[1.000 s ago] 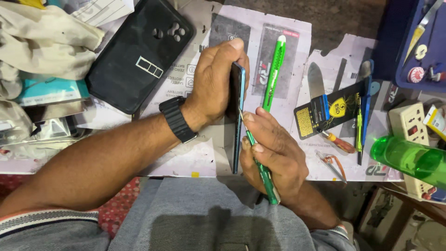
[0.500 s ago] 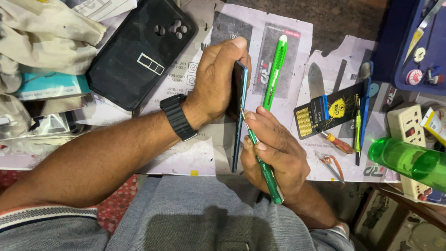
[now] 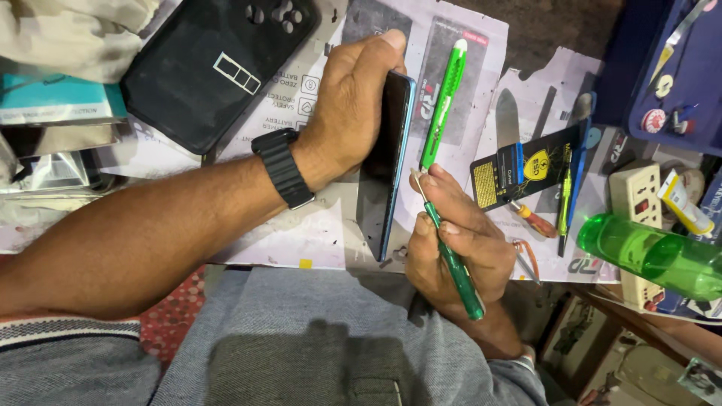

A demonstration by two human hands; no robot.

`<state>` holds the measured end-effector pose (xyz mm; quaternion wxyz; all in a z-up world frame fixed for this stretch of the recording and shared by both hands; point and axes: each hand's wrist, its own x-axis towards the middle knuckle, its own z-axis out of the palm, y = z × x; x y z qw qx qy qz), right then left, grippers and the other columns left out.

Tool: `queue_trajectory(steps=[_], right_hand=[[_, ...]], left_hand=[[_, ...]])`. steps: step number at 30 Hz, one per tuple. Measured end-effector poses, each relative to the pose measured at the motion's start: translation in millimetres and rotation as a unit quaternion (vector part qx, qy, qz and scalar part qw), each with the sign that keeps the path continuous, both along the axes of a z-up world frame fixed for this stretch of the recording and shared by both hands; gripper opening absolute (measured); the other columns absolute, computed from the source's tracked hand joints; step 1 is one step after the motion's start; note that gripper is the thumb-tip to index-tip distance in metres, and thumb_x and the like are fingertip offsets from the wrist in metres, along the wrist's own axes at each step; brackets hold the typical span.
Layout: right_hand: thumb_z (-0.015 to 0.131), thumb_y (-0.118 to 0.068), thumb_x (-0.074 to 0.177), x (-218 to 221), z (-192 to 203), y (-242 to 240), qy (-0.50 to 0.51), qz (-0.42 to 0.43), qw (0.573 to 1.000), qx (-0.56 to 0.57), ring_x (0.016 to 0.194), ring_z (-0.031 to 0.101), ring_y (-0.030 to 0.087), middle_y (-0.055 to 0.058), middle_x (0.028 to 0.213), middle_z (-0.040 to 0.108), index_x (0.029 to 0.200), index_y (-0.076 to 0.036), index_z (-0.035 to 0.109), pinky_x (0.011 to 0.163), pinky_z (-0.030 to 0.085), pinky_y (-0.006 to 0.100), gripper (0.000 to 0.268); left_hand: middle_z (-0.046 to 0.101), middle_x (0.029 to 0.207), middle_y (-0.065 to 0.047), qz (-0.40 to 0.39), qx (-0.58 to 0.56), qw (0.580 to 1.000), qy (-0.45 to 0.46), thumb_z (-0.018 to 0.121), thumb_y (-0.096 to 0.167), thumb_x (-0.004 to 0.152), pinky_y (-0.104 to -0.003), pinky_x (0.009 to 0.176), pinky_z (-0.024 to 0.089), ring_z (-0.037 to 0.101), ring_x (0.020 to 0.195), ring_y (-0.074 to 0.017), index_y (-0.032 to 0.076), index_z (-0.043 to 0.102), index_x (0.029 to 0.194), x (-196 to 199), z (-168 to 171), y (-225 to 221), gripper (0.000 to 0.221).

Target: The person handles a mobile phone on a workbench, uses a green prying tool to separate the device frame from the screen, and continues prying around the perimeter by hand.

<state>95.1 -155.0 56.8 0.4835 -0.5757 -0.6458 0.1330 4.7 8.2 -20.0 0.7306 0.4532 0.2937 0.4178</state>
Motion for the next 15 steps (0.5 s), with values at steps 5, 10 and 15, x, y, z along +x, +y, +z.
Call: queue_trajectory(steps=[5,10,15], right_hand=[[0.060,0.010,0.097,-2.5,1.4,-1.6,-0.008,0.003,1.000,0.003,0.116,0.071,0.043,0.032,0.120,0.064,0.115,-0.005,0.034,0.109,0.058,0.058,0.035],[0.060,0.009,0.097,-5.0,0.9,-3.1,-0.014,-0.008,1.000,-0.004,0.117,0.071,0.043,0.031,0.121,0.065,0.116,-0.006,0.034,0.107,0.057,0.056,0.035],[0.061,0.008,0.098,-4.4,-2.2,-3.5,-0.003,0.004,1.000,0.003,0.117,0.071,0.042,0.029,0.120,0.065,0.116,-0.006,0.035,0.108,0.057,0.058,0.035]], left_hand=[[0.053,0.070,0.002,-0.002,-0.022,0.999,-0.029,0.050,0.030,0.110,-0.029,0.066,0.042,0.046,0.069,-0.0086,0.000,0.061,0.079,1.6,0.5,-0.8,0.044],[0.055,0.070,0.003,-0.001,-0.004,1.000,-0.016,0.049,0.029,0.110,-0.029,0.066,0.043,0.048,0.068,-0.0078,0.001,0.061,0.078,0.1,2.1,-0.1,0.044],[0.052,0.069,0.003,0.004,-0.004,1.000,-0.021,0.049,0.030,0.111,-0.029,0.064,0.042,0.046,0.067,-0.0079,0.001,0.058,0.077,1.5,-0.2,-0.9,0.045]])
